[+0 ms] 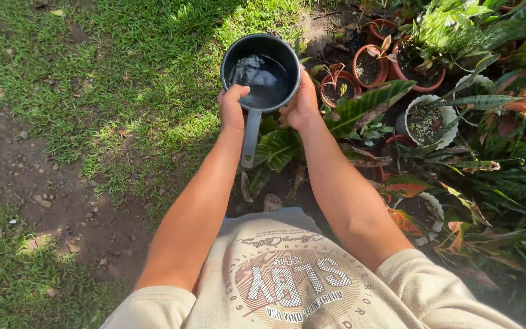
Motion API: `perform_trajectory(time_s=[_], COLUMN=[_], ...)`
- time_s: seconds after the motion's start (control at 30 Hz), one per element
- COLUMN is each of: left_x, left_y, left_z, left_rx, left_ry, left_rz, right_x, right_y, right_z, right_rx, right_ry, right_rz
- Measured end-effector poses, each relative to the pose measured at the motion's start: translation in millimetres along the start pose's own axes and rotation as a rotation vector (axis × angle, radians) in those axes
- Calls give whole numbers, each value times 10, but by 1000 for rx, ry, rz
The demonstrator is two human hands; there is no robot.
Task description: Watering various potted and ground plants in an outdoor garden using a small pot.
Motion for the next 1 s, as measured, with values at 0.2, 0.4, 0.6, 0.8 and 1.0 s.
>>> perform_trajectory(time_s=[0.2, 0.4, 0.6, 0.8, 1.0], left_x=[404, 759, 896, 1303, 1643], left_y=[-486, -1004, -1328, -1571, -1538], left_z=[-341, -978, -1630, -1758, -2031], left_rx=[-25, 68, 259, 177, 81], left_ry=[-25, 60, 34, 42, 40], left_rz=[42, 206, 139, 221, 231], right_x=[127, 562, 808, 1048, 1387], right_y=[796, 1353, 1943, 2235, 2601], right_z=[-294, -862, -1152, -1240, -1186], right_rx=[234, 377, 426, 350, 347], right_ry=[-41, -140, -201, -176, -190], right_rz=[274, 209, 219, 132, 158])
Point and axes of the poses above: each hand's wrist, its own x-axis towards the middle knuckle, its own y-axis out of the palm, z = x × y, the point moved 7 cm from there along x, towards the middle knuckle, and after that the axes turned 3 degrees about z, right-handed, at the moved point
